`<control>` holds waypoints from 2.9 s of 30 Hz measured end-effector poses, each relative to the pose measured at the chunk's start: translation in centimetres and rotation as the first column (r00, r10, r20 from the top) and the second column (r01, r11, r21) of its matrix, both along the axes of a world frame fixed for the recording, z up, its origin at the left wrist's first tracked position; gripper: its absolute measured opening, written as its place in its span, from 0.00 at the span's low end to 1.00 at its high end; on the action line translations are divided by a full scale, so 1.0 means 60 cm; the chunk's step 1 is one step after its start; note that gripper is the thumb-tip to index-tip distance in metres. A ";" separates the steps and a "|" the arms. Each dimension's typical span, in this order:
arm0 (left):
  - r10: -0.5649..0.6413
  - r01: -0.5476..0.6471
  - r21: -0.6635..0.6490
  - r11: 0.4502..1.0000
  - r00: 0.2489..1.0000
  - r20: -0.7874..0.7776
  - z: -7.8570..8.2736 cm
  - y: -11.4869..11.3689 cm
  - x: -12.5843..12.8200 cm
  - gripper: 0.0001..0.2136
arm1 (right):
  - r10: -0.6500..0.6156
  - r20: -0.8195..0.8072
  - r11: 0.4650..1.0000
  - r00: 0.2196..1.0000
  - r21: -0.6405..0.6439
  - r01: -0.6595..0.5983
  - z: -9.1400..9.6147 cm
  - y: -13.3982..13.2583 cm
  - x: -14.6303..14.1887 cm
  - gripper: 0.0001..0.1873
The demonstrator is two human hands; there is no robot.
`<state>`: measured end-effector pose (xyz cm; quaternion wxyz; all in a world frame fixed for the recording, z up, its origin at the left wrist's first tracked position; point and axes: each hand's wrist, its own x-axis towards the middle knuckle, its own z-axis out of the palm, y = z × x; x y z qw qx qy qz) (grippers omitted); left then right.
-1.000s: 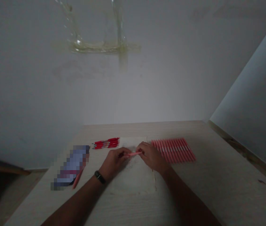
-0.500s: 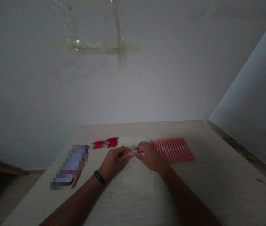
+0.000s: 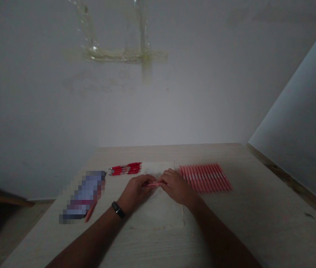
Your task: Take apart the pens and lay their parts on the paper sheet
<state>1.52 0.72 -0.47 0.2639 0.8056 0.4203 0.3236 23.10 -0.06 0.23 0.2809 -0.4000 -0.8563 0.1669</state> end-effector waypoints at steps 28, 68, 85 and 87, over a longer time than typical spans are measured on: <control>0.066 -0.058 0.098 0.994 0.994 -0.088 -0.010 0.011 -0.011 0.03 | 0.002 0.112 1.000 0.994 -0.022 0.000 -0.007 0.001 0.014 0.19; 0.012 -0.012 0.002 1.000 0.984 -0.176 -0.004 -0.009 0.009 0.06 | -0.067 0.196 0.978 0.978 0.206 0.026 0.008 0.006 0.014 0.12; -0.040 0.039 -0.009 0.999 0.991 -0.129 0.003 -0.017 0.015 0.09 | -0.101 0.142 0.942 0.985 0.331 0.050 0.010 0.000 0.011 0.12; -0.022 0.022 0.000 1.000 0.987 -0.157 0.005 -0.017 0.014 0.08 | -0.115 0.121 0.944 0.986 0.323 0.071 0.012 0.003 0.018 0.13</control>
